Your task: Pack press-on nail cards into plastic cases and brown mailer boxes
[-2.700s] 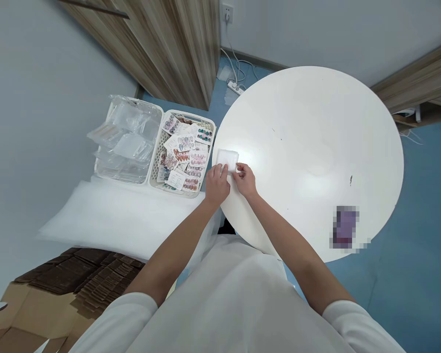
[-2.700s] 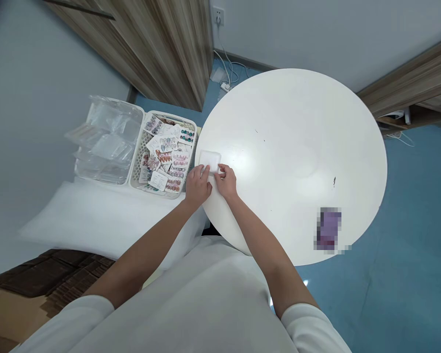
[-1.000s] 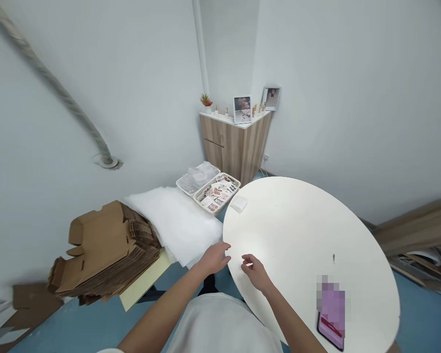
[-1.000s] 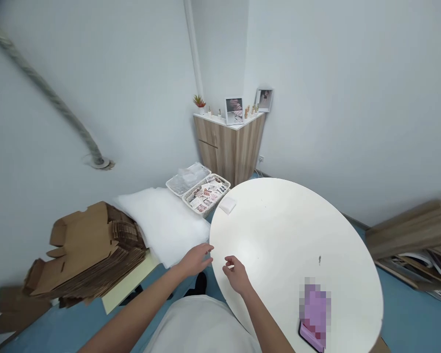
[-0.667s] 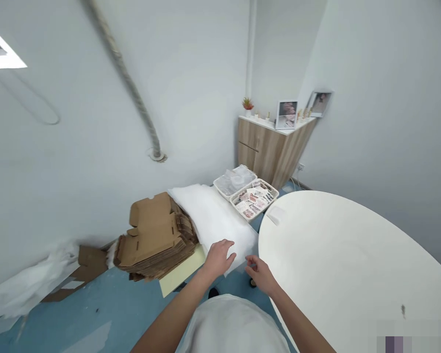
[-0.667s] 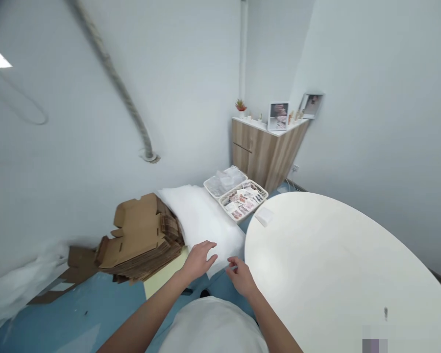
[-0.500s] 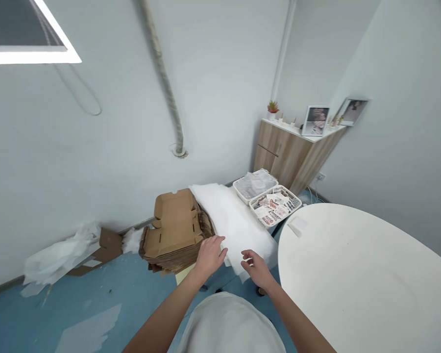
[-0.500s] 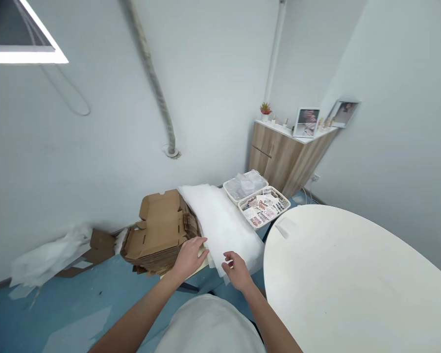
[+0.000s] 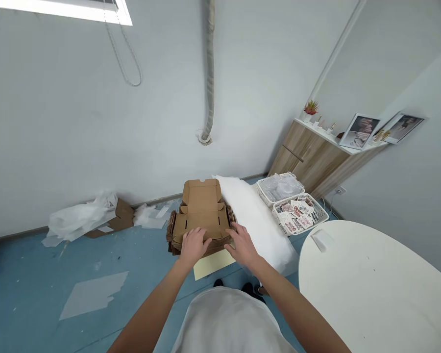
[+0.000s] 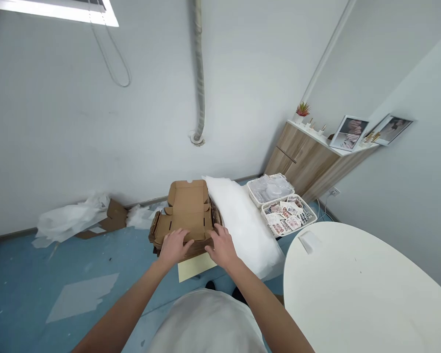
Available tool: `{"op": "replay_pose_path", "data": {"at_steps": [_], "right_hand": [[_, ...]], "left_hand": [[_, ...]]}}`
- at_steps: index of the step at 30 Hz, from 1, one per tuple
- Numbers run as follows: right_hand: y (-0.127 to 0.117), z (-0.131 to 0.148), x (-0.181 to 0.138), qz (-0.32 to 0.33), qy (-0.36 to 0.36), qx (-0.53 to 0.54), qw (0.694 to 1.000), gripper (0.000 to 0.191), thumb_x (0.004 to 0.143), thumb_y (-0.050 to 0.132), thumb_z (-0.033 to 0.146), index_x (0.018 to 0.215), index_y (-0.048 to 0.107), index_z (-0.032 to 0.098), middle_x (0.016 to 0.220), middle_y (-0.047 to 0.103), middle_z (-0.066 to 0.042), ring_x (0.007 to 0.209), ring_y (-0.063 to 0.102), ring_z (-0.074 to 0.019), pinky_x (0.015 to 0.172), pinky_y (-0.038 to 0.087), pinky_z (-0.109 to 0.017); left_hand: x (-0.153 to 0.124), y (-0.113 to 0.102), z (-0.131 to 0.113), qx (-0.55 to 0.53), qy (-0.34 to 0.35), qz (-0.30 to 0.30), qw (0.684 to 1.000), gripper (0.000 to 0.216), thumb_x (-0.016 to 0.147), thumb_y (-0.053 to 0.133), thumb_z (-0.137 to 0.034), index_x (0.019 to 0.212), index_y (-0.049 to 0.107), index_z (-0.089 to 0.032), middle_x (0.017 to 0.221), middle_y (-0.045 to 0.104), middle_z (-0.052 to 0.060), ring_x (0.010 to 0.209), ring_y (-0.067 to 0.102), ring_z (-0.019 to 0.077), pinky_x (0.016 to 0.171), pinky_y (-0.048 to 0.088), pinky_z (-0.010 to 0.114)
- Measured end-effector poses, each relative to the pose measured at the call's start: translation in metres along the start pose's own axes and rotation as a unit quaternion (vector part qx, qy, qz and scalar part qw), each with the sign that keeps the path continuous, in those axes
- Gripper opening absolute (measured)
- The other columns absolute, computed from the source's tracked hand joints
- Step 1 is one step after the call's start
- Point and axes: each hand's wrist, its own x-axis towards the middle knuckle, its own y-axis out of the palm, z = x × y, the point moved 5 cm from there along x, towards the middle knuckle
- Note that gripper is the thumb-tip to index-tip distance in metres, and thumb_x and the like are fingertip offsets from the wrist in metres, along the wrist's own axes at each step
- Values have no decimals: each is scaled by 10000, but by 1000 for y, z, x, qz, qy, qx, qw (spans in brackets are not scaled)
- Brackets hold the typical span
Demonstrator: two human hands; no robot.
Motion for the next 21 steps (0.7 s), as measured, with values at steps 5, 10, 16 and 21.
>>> {"op": "replay_pose_path", "data": {"at_steps": [5, 10, 16, 21], "right_hand": [[6, 2, 17, 47, -2, -47, 998, 469, 729, 555, 290, 1181, 469, 197, 1301, 362, -125, 1196, 322, -283, 905, 339, -417], [3, 5, 15, 13, -17, -76, 997, 445, 743, 531, 249, 1180, 461, 198, 1285, 367, -122, 1177, 339, -268, 908, 334, -401], [8, 26, 6, 36, -107, -126, 986, 267, 793, 457, 206, 1049, 532, 193, 1023, 541, -85, 984, 469, -217, 856, 351, -359], [27, 28, 0, 100, -121, -173, 972, 316, 756, 517, 250, 1056, 527, 154, 1008, 570, -102, 1004, 474, -234, 963, 239, -419]], "left_hand": [[8, 3, 2, -10, 24, 31, 999, 289, 847, 351, -360, 897, 581, -190, 887, 598, 77, 833, 561, 219, 652, 377, 293], [18, 6, 6, -8, 52, 29, 998, 351, 876, 297, -338, 728, 575, -183, 778, 583, 66, 729, 553, 195, 589, 351, 273], [29, 11, 3, 25, 99, -14, 995, 273, 876, 284, -203, 742, 519, -168, 759, 546, 65, 709, 522, 195, 602, 348, 287], [29, 9, 3, 2, 107, -38, 994, 247, 870, 276, -178, 742, 487, -174, 743, 527, 59, 690, 497, 192, 612, 357, 301]]}}
